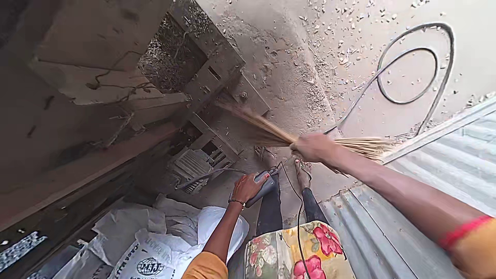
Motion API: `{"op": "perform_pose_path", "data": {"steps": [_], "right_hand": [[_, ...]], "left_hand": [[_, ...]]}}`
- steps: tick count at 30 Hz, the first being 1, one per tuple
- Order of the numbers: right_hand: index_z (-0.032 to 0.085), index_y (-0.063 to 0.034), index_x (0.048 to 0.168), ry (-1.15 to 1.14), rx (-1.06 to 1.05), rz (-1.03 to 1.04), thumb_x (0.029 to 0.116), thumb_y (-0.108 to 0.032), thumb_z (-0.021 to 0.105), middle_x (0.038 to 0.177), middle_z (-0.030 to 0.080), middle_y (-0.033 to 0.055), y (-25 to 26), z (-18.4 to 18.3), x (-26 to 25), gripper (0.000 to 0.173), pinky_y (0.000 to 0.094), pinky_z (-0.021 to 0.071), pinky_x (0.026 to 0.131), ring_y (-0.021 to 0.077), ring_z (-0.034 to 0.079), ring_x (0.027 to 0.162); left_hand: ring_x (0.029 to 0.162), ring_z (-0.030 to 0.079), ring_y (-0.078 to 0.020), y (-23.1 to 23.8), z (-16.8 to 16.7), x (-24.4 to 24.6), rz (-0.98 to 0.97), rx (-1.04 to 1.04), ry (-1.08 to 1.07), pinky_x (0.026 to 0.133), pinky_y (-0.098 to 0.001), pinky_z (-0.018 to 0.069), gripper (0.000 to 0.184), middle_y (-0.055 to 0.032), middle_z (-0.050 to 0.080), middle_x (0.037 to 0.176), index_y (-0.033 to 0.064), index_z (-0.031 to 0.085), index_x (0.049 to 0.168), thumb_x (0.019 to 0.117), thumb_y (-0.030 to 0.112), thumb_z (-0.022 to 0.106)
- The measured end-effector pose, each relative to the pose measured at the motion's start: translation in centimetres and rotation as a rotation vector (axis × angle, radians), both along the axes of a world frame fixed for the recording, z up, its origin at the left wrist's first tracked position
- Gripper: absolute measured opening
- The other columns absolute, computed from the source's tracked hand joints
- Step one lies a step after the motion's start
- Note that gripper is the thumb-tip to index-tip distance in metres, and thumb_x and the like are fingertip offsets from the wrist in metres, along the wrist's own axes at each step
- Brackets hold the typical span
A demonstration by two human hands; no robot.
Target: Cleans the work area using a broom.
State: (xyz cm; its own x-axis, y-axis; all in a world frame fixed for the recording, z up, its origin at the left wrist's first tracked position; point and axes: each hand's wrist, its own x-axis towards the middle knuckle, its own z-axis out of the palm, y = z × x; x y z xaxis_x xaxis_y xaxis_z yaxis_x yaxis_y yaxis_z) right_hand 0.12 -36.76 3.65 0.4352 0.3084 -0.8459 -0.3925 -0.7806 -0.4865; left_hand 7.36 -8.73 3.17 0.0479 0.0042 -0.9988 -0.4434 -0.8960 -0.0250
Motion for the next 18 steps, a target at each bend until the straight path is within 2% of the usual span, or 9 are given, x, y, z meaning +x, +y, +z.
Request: {"op": "perform_pose_path", "data": {"steps": [3, 6, 9, 11, 13, 15, 16, 17, 18], "right_hand": [[0.072, -0.0066, 0.109, 0.052, -0.030, 0.089, 0.1010, -0.028, 0.062, 0.111, 0.068, 0.0221, 1.5, -3.8, 6.5, 0.025, 0.0639, 0.0508, 0.081, 0.0431, 0.065, 0.106], [0.072, -0.0069, 0.103, -0.004, -0.231, -0.051, 0.1002, -0.032, 0.064, 0.105, 0.069, 0.0239, -6.1, -6.0, 8.6, 0.026, 0.0688, 0.0502, 0.074, 0.0474, 0.066, 0.101], [0.071, -0.0091, 0.099, 0.023, -0.424, -0.081, 0.1040, -0.032, 0.059, 0.094, 0.068, 0.0215, -12.5, -4.1, 4.6, 0.027, 0.0632, 0.0502, 0.069, 0.0448, 0.067, 0.093], [0.071, -0.0064, 0.099, 0.012, -0.475, -0.179, 0.1042, -0.026, 0.057, 0.088, 0.067, 0.0235, -12.3, -1.7, 0.5, 0.025, 0.0621, 0.0508, 0.065, 0.0458, 0.068, 0.086], [0.073, -0.0138, 0.106, -0.063, -0.410, -0.207, 0.0997, -0.020, 0.062, 0.086, 0.068, 0.0195, -9.4, 0.1, -2.9, 0.014, 0.0575, 0.0522, 0.062, 0.0420, 0.068, 0.080], [0.070, -0.0145, 0.117, 0.016, -0.261, -0.058, 0.1063, -0.026, 0.052, 0.099, 0.069, 0.0182, -6.7, 0.6, -3.3, 0.024, 0.0548, 0.0527, 0.075, 0.0388, 0.068, 0.092], [0.069, -0.0116, 0.119, 0.067, -0.221, 0.005, 0.1083, -0.028, 0.048, 0.105, 0.068, 0.0196, -6.1, -0.1, -3.3, 0.029, 0.0557, 0.0517, 0.079, 0.0397, 0.068, 0.097], [0.070, -0.0067, 0.115, 0.116, -0.232, 0.010, 0.1079, -0.028, 0.049, 0.105, 0.068, 0.0217, -6.5, -1.5, -3.5, 0.031, 0.0581, 0.0514, 0.080, 0.0418, 0.067, 0.098], [0.069, -0.0011, 0.108, 0.163, -0.287, -0.017, 0.1071, -0.026, 0.051, 0.101, 0.068, 0.0244, -7.7, -3.1, -3.7, 0.031, 0.0609, 0.0521, 0.078, 0.0448, 0.068, 0.097]], "left_hand": [[0.124, 0.061, -0.0330, -0.3, 0.8, 0.0, -0.064, 0.023, 0.027, 0.103, -0.0561, 0.0465, 0.078, -0.0162, 0.068, 0.125, 0.0104, 0.069, 0.123, 0.0989, 0.074, 0.031], [0.123, 0.062, -0.0326, 0.4, 1.8, 0.7, -0.039, 0.048, 0.017, 0.103, -0.0553, 0.0464, 0.076, -0.0160, 0.069, 0.124, 0.0107, 0.069, 0.123, 0.0993, 0.073, 0.032], [0.121, 0.063, -0.0318, 1.9, 1.9, 0.9, 0.006, 0.080, 0.003, 0.103, -0.0559, 0.0471, 0.074, -0.0154, 0.069, 0.122, 0.0118, 0.069, 0.122, 0.1001, 0.072, 0.032], [0.122, 0.063, -0.0331, 2.5, 2.1, 1.4, 0.043, 0.133, 0.003, 0.102, -0.0580, 0.0469, 0.076, -0.0163, 0.069, 0.124, 0.0110, 0.069, 0.122, 0.0995, 0.073, 0.032], [0.122, 0.063, -0.0334, 2.9, 2.7, 1.4, 0.236, 0.175, 0.004, 0.102, -0.0580, 0.0471, 0.078, -0.0185, 0.068, 0.124, 0.0067, 0.069, 0.123, 0.1001, 0.072, 0.033], [0.105, 0.068, -0.0250, 3.3, 4.0, 1.1, 0.623, 0.133, 0.029, 0.093, -0.0476, 0.0536, 0.072, -0.0159, 0.071, 0.110, 0.0042, 0.070, 0.117, 0.1050, 0.064, 0.031], [0.086, 0.068, -0.0181, 3.0, 5.4, 1.0, 0.842, 0.117, 0.085, 0.079, -0.0378, 0.0567, 0.068, -0.0113, 0.071, 0.095, 0.0049, 0.070, 0.111, 0.1082, 0.057, 0.027], [0.061, 0.062, -0.0124, 2.6, 6.7, 0.9, 1.027, 0.095, 0.178, 0.057, -0.0282, 0.0542, 0.068, -0.0057, 0.064, 0.073, 0.0063, 0.066, 0.099, 0.1096, 0.054, 0.018], [0.047, 0.057, -0.0089, 2.1, 8.1, 1.1, 1.175, 0.066, 0.308, 0.045, -0.0229, 0.0504, 0.071, -0.0020, 0.059, 0.060, 0.0065, 0.061, 0.092, 0.1091, 0.053, 0.010]]}}
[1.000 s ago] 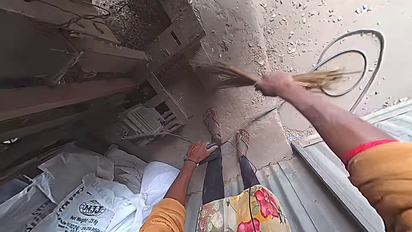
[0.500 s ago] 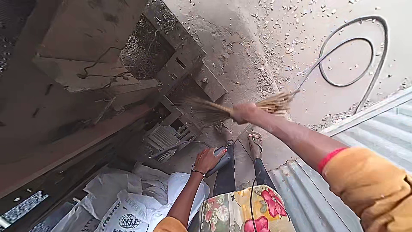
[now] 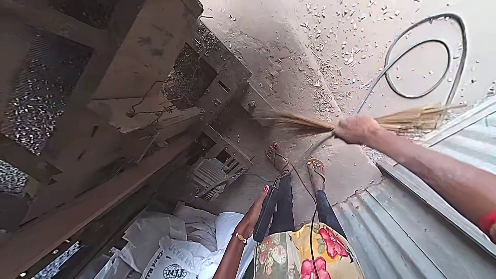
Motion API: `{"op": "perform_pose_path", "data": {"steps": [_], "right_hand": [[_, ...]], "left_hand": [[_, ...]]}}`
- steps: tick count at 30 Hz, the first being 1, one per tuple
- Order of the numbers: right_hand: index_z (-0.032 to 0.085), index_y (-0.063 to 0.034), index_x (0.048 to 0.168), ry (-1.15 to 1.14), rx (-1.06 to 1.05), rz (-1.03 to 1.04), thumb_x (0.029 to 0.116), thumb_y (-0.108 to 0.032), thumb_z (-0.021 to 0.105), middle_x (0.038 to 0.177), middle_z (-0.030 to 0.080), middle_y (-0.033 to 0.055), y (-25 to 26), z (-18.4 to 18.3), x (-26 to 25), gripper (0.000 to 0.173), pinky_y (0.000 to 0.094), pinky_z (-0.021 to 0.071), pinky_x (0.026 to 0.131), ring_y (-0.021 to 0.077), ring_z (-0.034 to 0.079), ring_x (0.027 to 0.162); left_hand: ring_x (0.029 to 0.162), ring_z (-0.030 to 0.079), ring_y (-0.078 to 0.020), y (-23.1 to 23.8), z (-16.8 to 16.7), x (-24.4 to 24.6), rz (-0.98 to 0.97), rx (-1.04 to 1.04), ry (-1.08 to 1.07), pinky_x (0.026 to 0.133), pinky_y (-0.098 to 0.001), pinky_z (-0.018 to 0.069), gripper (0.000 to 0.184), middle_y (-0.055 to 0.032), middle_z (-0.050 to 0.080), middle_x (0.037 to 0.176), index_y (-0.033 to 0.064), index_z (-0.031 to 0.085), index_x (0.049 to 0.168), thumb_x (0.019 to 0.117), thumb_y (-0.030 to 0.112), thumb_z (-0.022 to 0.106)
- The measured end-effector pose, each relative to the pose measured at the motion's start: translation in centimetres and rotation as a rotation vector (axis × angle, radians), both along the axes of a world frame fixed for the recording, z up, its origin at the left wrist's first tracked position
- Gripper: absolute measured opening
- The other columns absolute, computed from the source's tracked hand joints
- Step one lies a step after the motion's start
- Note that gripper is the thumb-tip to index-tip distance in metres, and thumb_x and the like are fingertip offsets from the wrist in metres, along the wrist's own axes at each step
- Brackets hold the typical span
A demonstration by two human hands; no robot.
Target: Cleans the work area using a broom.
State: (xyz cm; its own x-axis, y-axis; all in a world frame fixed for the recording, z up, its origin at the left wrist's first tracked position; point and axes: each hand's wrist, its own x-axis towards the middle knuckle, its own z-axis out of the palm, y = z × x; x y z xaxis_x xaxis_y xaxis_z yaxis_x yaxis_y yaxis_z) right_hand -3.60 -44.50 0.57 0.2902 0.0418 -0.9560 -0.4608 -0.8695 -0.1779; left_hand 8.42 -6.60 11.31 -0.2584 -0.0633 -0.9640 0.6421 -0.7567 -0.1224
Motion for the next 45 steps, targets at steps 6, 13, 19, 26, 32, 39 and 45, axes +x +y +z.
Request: {"op": "perform_pose_path", "data": {"steps": [6, 13, 19, 26, 32, 39, 45], "right_hand": [[0.068, -0.0019, 0.096, 0.012, -0.430, -0.155, 0.1032, -0.025, 0.060, 0.093, 0.066, 0.0300, -11.6, -0.3, -1.7, 0.025, 0.0675, 0.0475, 0.066, 0.0527, 0.065, 0.092], [0.067, -0.0008, 0.129, -0.068, -0.279, -1.018, 0.1064, -0.021, 0.053, 0.114, 0.069, 0.0306, 5.0, 11.0, -13.0, 0.034, 0.0672, 0.0469, 0.096, 0.0489, 0.065, 0.111], [0.071, 0.0067, 0.107, 0.364, -0.189, -1.964, 0.0947, -0.008, 0.071, 0.106, 0.070, 0.0226, 27.7, 7.8, -17.4, 0.019, 0.0499, 0.0507, 0.090, 0.0298, 0.065, 0.098], [0.070, -0.0009, 0.114, 0.269, 0.089, -1.663, 0.1004, -0.022, 0.060, 0.118, 0.068, 0.0209, 21.0, 1.5, 3.4, 0.027, 0.0540, 0.0482, 0.097, 0.0341, 0.064, 0.113], [0.066, -0.0104, 0.085, -0.475, 0.106, -1.561, 0.0819, -0.006, 0.070, 0.071, 0.060, 0.0058, 13.1, 9.7, 6.9, 0.007, 0.0430, 0.0477, 0.057, 0.0215, 0.061, 0.068], [0.065, 0.0020, 0.089, 0.041, -0.260, -2.271, 0.0845, 0.001, 0.068, 0.083, 0.062, 0.0109, 31.1, 9.3, -7.7, 0.005, 0.0414, 0.0506, 0.071, 0.0196, 0.059, 0.076], [0.071, 0.0022, 0.106, 0.488, -0.022, -2.271, 0.0937, -0.014, 0.070, 0.103, 0.069, 0.0207, 30.9, 0.6, -7.7, 0.020, 0.0509, 0.0519, 0.086, 0.0305, 0.065, 0.096]], "left_hand": [[0.065, 0.064, -0.0038, 1.0, 7.2, -0.3, -0.070, -0.302, 0.213, 0.060, -0.0224, 0.0555, 0.078, 0.0046, 0.068, 0.079, 0.0140, 0.068, 0.098, 0.0866, 0.086, 0.041], [0.086, 0.066, -0.0225, 1.3, 10.9, -2.2, -0.538, -0.728, 0.239, 0.084, -0.0465, 0.0515, 0.055, -0.0175, 0.068, 0.087, -0.0070, 0.069, 0.101, 0.1088, 0.038, 0.039], [0.089, 0.065, -0.0043, 3.0, 10.4, -0.7, -0.242, -0.309, 0.050, 0.087, -0.0288, 0.0550, 0.058, 0.0008, 0.070, 0.096, 0.0026, 0.066, 0.113, 0.1048, 0.049, 0.032], [0.057, 0.063, -0.0067, 6.4, 9.3, 4.2, 0.531, -0.266, 0.057, 0.052, -0.0226, 0.0525, 0.063, 0.0002, 0.071, 0.078, 0.0175, 0.076, 0.106, 0.0924, 0.072, 0.049], [0.062, 0.066, -0.0109, 5.9, 8.3, 7.3, 0.546, -0.384, 0.051, 0.057, -0.0258, 0.0533, 0.054, -0.0012, 0.070, 0.076, 0.0116, 0.073, 0.107, 0.0914, 0.061, 0.060], [0.058, 0.065, -0.0100, 0.7, 6.9, 3.7, 0.496, -0.416, 0.196, 0.054, -0.0253, 0.0547, 0.051, -0.0004, 0.068, 0.073, 0.0119, 0.074, 0.106, 0.0912, 0.059, 0.062], [0.055, 0.064, -0.0133, 0.5, 5.9, 0.9, 0.505, -0.215, 0.179, 0.053, -0.0270, 0.0536, 0.049, -0.0024, 0.067, 0.068, 0.0118, 0.072, 0.093, 0.0954, 0.058, 0.056]]}}
